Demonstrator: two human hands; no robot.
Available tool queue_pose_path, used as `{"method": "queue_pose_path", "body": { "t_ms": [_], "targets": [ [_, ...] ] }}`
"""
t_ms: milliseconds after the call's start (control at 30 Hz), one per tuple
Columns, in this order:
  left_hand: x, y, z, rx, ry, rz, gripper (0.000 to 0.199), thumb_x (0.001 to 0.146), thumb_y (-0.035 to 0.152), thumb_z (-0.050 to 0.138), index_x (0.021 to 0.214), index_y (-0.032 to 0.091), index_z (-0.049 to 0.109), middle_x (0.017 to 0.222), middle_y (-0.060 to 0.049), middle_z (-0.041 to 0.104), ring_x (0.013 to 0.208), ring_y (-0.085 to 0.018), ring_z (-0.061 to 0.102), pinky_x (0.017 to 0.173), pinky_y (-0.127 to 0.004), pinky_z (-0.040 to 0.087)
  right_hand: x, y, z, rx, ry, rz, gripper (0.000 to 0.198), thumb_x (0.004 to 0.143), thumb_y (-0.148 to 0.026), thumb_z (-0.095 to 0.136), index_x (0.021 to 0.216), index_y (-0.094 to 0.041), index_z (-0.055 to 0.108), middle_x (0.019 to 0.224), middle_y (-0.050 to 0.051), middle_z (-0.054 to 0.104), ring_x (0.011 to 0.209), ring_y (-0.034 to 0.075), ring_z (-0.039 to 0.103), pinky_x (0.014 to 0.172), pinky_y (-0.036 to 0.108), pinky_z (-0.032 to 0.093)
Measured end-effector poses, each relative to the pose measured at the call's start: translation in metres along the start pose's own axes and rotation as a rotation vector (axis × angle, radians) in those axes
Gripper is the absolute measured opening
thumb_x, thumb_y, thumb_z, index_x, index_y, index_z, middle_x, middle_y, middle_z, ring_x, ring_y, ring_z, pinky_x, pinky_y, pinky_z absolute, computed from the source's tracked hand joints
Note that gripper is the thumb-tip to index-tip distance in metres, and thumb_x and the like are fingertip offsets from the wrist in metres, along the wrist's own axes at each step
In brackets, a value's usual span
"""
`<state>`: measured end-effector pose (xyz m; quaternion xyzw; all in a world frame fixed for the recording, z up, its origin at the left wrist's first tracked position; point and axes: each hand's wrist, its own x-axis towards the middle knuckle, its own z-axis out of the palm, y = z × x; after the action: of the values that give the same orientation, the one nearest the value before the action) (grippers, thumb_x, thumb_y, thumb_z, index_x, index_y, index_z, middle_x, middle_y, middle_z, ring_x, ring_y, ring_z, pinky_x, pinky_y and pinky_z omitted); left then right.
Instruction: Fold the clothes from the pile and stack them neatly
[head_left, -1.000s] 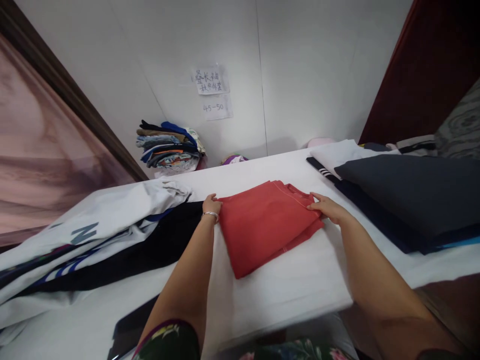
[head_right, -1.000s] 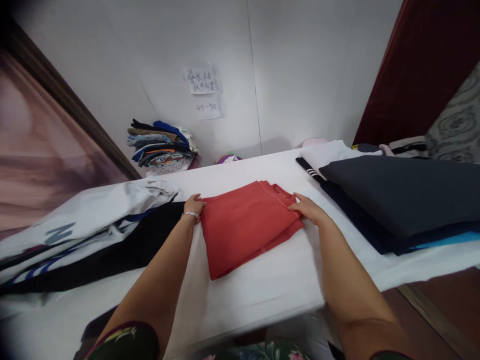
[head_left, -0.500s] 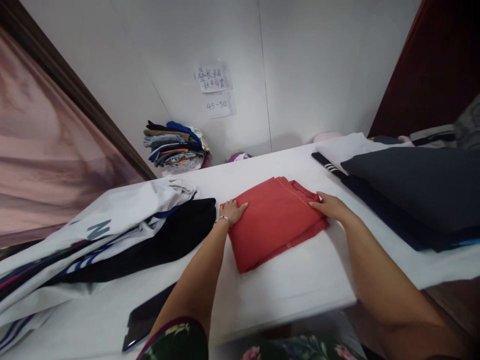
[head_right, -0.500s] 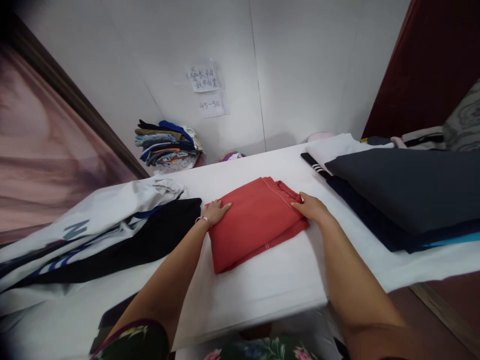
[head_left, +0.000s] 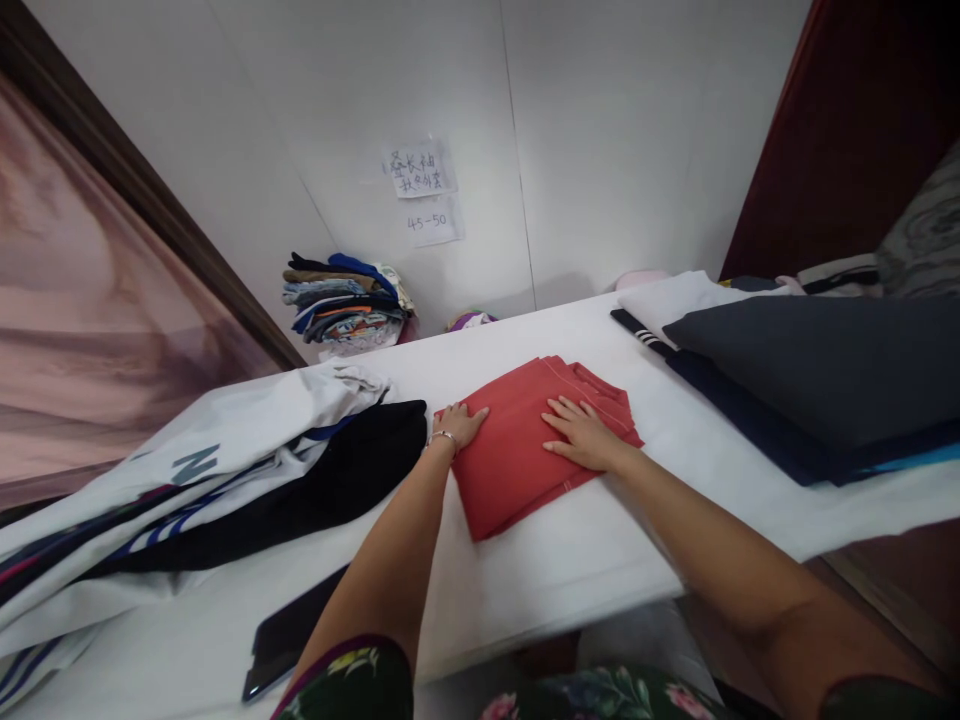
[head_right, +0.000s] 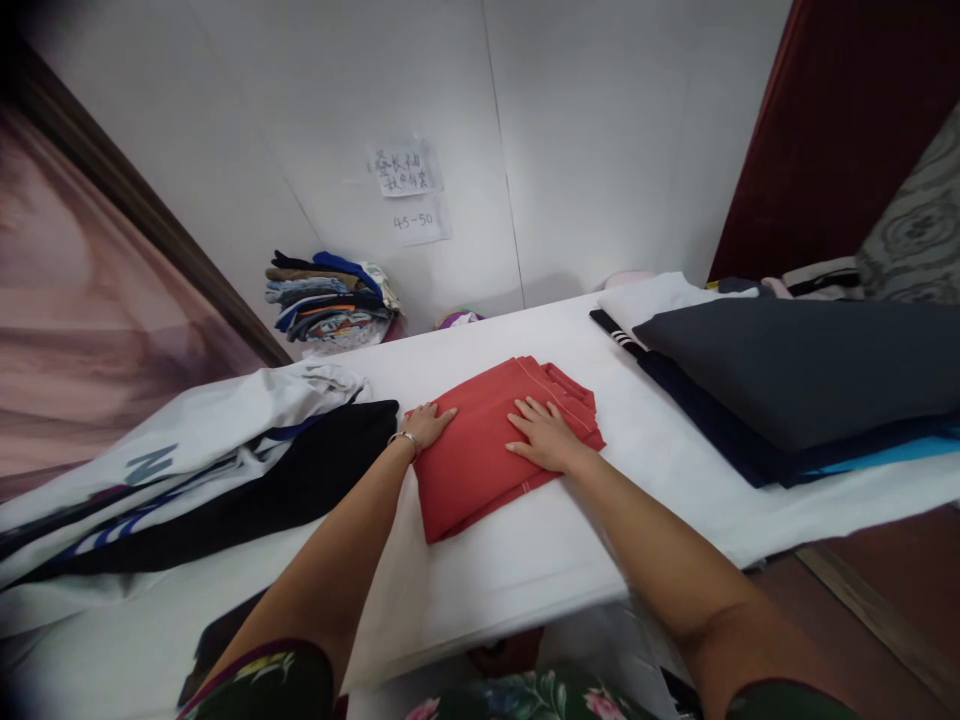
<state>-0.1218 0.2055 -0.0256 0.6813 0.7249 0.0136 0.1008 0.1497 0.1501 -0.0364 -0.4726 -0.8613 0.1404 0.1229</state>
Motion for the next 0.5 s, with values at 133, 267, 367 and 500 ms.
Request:
{"method": "queue_pose_path", "body": {
  "t_ms": [133,267,367,500],
  "targets": [
    [0.007,0.005,-0.009,0.013,-0.034,-0.043,0.070,0.080,0.070,0.029,0.113,0.018,0.061,0.128,-0.017,0.058,0.124,-0.033,0.047,0.103,-0.048,0.031,0.000,0.002,-0.001,-0.005,-0.031,0.017,0.068,0.088,-0.063,0.032,0.144,-0.025,0.035,0.156,0.006,0.016,0.143,0.027,0.009,0.114,0.048,0.007],
    [0.018,0.026,-0.014,0.006,-0.010,-0.025,0.073,0.079,0.072,0.031,0.128,0.022,0.052,0.139,-0.015,0.049,0.128,-0.035,0.043,0.105,-0.053,0.026,-0.001,0.001,-0.003,0.016,-0.041,0.024,0.069,0.088,-0.063,0.032,0.145,-0.025,0.034,0.156,0.005,0.014,0.144,0.027,0.008,0.114,0.049,0.006],
    [0.026,0.041,-0.007,-0.025,-0.015,0.057,0.076,0.080,0.070,0.032,0.140,0.024,0.038,0.153,-0.010,0.028,0.140,-0.031,0.025,0.111,-0.053,0.016,-0.001,0.001,-0.004,0.032,-0.045,0.025,0.068,0.088,-0.063,0.033,0.144,-0.025,0.035,0.156,0.005,0.015,0.144,0.027,0.008,0.114,0.048,0.007],
    [0.034,0.044,0.003,-0.048,-0.079,0.064,0.078,0.080,0.071,0.029,0.140,0.022,0.039,0.153,-0.010,0.027,0.141,-0.029,0.019,0.111,-0.052,0.019,0.000,0.004,-0.004,0.054,-0.048,0.021,0.067,0.088,-0.063,0.034,0.144,-0.026,0.036,0.157,0.004,0.014,0.144,0.026,0.008,0.114,0.048,0.007]
  ]
}}
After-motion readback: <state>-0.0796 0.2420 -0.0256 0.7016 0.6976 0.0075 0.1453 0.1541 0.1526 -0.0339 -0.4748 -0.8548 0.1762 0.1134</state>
